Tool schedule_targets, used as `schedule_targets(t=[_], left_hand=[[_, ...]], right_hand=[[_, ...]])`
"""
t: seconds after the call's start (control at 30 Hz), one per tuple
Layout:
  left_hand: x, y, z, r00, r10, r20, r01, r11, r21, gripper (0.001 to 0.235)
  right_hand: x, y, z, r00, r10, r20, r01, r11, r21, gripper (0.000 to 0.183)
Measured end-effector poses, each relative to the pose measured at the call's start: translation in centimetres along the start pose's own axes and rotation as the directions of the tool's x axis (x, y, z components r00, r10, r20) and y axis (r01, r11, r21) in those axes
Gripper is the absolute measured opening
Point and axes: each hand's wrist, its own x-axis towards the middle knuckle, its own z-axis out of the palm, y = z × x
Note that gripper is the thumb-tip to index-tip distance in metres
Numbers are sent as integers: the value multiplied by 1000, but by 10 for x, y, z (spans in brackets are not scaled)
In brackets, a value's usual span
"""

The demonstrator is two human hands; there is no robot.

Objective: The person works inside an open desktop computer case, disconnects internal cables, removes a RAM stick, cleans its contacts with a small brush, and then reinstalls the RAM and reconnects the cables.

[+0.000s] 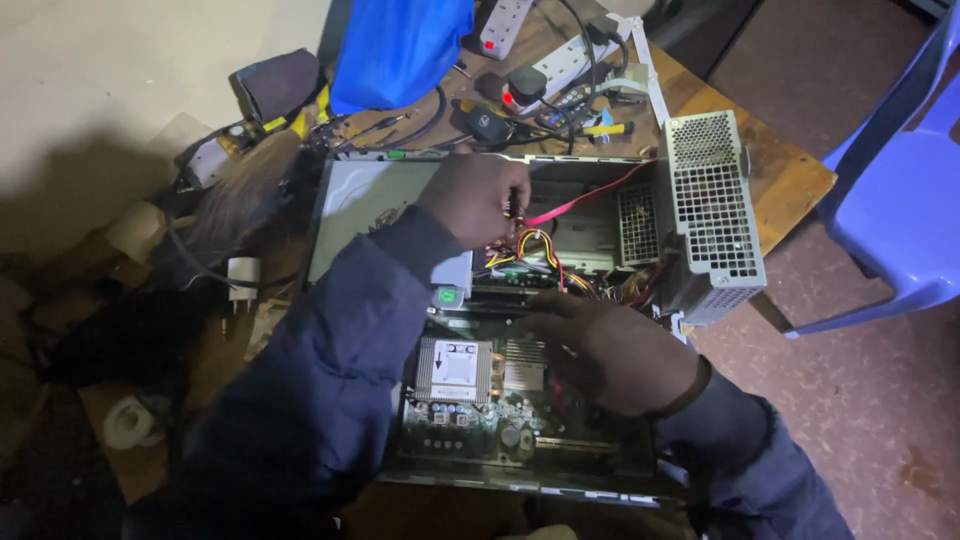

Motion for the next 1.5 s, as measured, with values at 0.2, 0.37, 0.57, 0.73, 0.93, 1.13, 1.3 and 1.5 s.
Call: schedule_targets(t=[0.2,0.37,0.57,0.73,0.93,1.13,1.3,1.5], left_hand=[[-21,46,-19,975,200,94,-179,965,-191,22],[-22,58,-15,956,229,182,-203,968,-147,19],[-20,66,-24,924,100,370,-33,982,-185,38],[-16,66,-27,855,11,518,102,977,-190,40],[-15,63,-24,874,41,483,64,978,-198,45],[-10,56,-9,901,128,415,-13,963,-269,45],[-13,59,-14,905,112,411,4,963,-270,42],[-10,52,-4,905,159,394,-28,948,-318,39]], right_hand=[[-1,2,-3,1000,6,12,-6,1000,20,37],[4,-3,-5,996,76,44,-73,995,-66,29],[-44,7,17,978,125,-168,-155,972,-178,50],[-56,-20,21,999,41,-35,-47,982,-181,47],[-45,-25,17,985,145,92,-123,969,-214,34],[-55,-14,23,996,88,-27,-91,986,-140,30],[-53,-18,20,997,77,-10,-77,983,-165,30],[-51,-21,15,996,83,23,-80,991,-111,23]])
